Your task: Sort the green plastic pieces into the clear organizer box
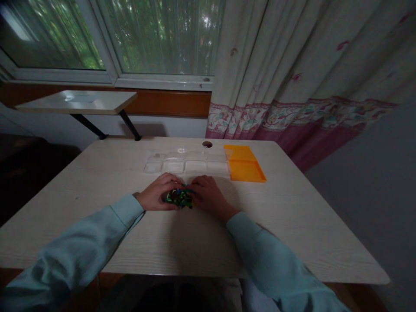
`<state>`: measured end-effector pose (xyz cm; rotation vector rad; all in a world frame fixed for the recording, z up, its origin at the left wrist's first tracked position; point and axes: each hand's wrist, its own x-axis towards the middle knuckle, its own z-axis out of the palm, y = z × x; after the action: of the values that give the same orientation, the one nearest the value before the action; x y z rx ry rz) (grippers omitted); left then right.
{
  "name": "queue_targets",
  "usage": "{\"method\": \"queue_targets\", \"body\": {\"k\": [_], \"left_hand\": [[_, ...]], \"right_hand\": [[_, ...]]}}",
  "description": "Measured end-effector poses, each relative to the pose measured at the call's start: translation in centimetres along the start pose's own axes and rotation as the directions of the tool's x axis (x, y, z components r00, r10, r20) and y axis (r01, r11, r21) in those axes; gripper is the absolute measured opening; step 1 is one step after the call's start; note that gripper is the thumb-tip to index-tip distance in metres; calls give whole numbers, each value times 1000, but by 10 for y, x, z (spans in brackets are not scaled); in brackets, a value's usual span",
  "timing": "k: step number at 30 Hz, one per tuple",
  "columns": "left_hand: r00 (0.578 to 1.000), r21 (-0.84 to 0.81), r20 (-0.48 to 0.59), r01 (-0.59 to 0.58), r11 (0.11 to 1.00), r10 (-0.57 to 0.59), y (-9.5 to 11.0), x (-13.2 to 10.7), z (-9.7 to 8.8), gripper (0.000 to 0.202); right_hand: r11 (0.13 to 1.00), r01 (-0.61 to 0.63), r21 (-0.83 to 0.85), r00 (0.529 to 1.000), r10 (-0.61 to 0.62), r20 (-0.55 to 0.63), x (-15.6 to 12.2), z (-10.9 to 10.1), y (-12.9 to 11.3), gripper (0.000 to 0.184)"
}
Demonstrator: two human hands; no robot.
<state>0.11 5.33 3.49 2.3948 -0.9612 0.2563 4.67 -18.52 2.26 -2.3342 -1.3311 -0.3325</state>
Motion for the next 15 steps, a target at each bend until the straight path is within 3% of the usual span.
{"method": "queue_targets", "body": {"k": [5,15], "left_hand": [[997,68,40,60,996,-63,0,2,4,73],[993,142,116,-9,990,-7,-10,28,8,65]], "right_hand": [[1000,19,-2,1000,-19,24,1,1,-1,28],[988,17,155,998,-25,49,10,7,8,21]]}}
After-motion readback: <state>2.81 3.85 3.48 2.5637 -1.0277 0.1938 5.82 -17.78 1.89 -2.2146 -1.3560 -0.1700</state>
